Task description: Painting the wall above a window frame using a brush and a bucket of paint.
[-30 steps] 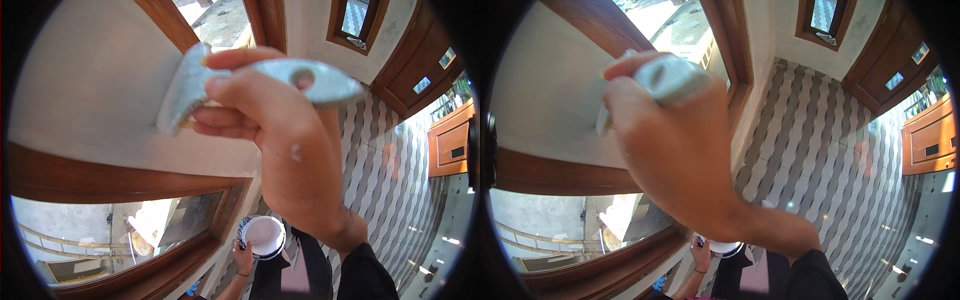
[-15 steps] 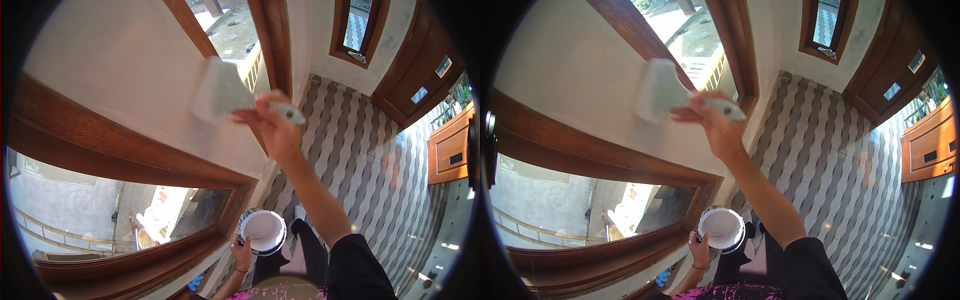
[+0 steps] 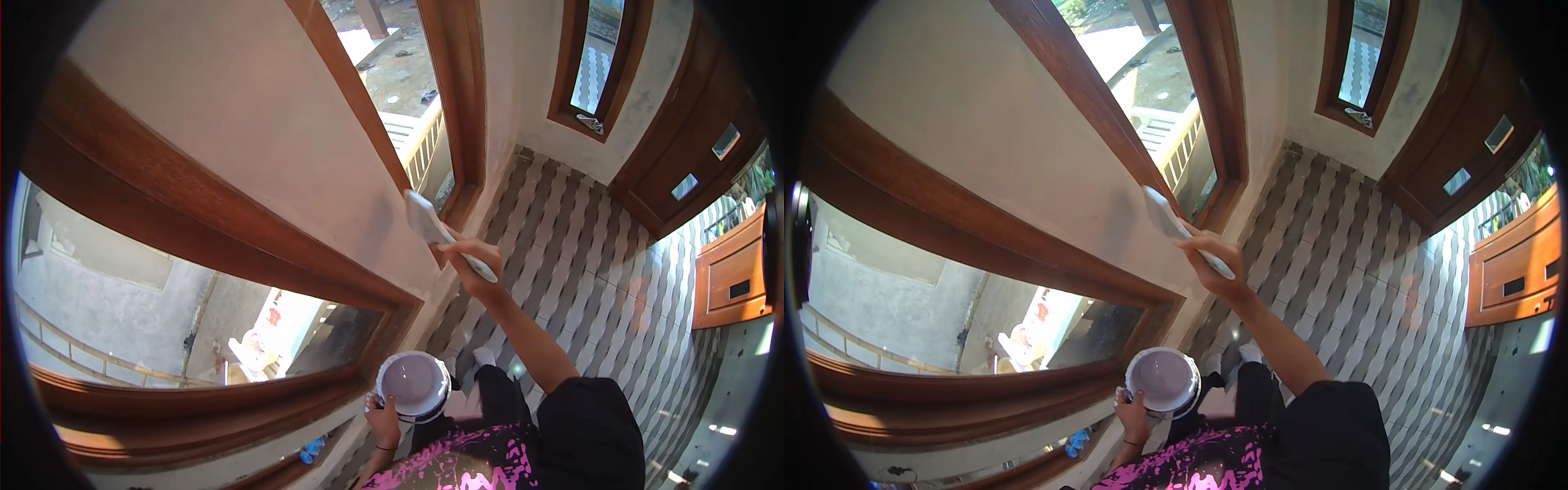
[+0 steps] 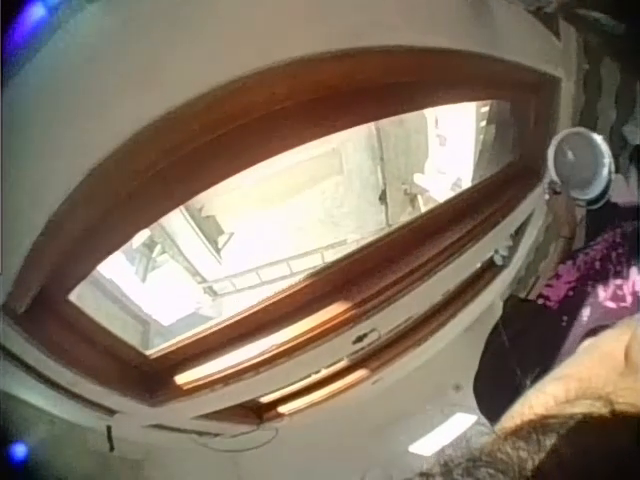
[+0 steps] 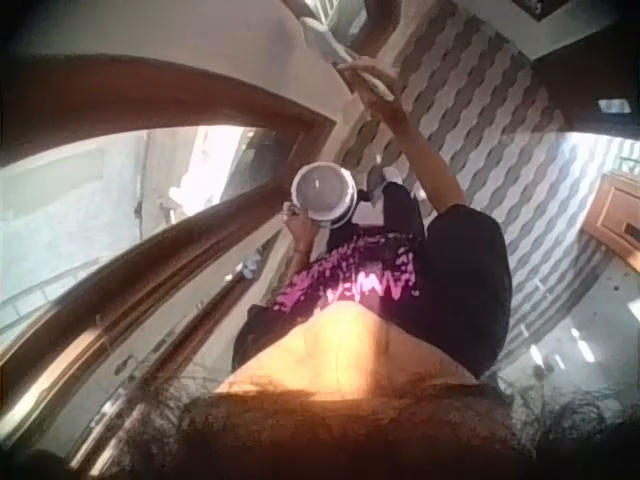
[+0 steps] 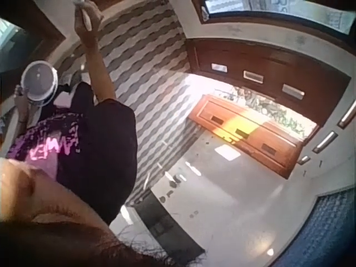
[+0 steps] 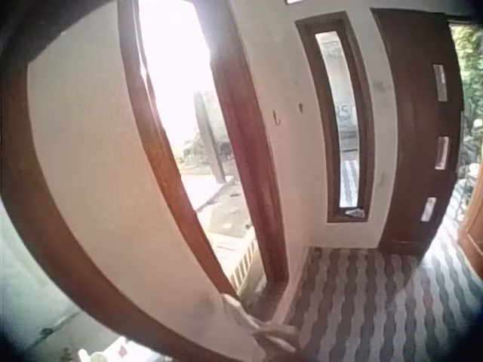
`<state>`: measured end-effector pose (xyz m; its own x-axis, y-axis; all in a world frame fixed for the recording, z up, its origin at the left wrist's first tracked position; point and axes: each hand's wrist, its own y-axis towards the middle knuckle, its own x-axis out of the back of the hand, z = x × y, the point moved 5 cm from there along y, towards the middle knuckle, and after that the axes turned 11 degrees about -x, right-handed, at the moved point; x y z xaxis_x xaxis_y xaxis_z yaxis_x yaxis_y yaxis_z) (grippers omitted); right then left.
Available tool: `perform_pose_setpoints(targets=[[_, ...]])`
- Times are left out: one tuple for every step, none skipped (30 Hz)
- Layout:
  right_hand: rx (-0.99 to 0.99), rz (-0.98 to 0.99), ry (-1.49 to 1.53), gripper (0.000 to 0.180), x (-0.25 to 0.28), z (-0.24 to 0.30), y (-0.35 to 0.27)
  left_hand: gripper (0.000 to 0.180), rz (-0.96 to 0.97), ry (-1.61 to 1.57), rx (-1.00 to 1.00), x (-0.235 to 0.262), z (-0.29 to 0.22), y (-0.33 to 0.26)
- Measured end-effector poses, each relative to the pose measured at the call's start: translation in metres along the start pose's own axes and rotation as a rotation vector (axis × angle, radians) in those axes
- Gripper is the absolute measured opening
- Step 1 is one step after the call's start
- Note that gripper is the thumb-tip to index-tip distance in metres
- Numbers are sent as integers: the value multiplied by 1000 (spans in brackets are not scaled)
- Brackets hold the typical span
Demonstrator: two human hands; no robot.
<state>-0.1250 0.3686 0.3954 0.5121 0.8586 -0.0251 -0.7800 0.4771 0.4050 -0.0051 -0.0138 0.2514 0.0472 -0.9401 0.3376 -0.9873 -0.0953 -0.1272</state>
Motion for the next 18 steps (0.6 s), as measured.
perform_pose_setpoints(targets=[[223, -17, -70, 16, -4, 24, 6, 28, -67, -46, 19, -1, -11, -5], [376, -15, -180, 22, -9, 41, 13, 27, -137, -92, 35, -1, -15, -9], [376, -9, -175, 22, -15, 39, 15, 27, -145, -92, 37, 0, -9, -14], [389, 29, -180, 23, -23, 34, 19, 26, -141, -82, 26, 0, -1, -16], [401, 68, -186, 24, -28, 27, 21, 25, -137, -71, 16, -2, 7, -19], [384, 37, -197, 24, -32, 14, 13, 25, -152, -65, 25, -1, 5, -28], [388, 50, -185, 24, -33, 5, 9, 25, -197, -119, 49, -5, 0, -33], [350, 40, -170, 23, -30, -6, 6, 25, -242, -173, 73, -10, -2, -38], [308, 34, -158, 22, -25, -15, 3, 25, -258, -175, 78, -12, -3, -44], [267, 54, -123, 21, -23, -29, 1, 25, -266, -132, 54, -10, -6, -49], [225, 97, -113, 21, -19, -42, -4, 25, -271, -88, 29, -9, -7, -53], [193, 125, -120, 20, -17, -44, -7, 23, -304, -58, 28, -7, -9, -56], [160, 151, -128, 20, -14, -46, -9, 22, -336, -108, 56, -8, -10, -61], [179, 186, -110, 19, -10, -46, -10, 22, -343, -69, 58, -5, -13, -68], [180, 194, -103, 19, -9, -40, -3, 22, -347, -34, 56, -5, -18, -69], [246, 153, -94, 19, -7, -23, 1, 22, -365, -32, 61, -4, -18, -73], [312, 110, -85, 19, -6, -6, 6, 20, -406, -46, 59, -1, -17, -76], [367, 100, -102, 20, -4, 12, 15, 19, -431, -62, 56, -1, -18, -78]])
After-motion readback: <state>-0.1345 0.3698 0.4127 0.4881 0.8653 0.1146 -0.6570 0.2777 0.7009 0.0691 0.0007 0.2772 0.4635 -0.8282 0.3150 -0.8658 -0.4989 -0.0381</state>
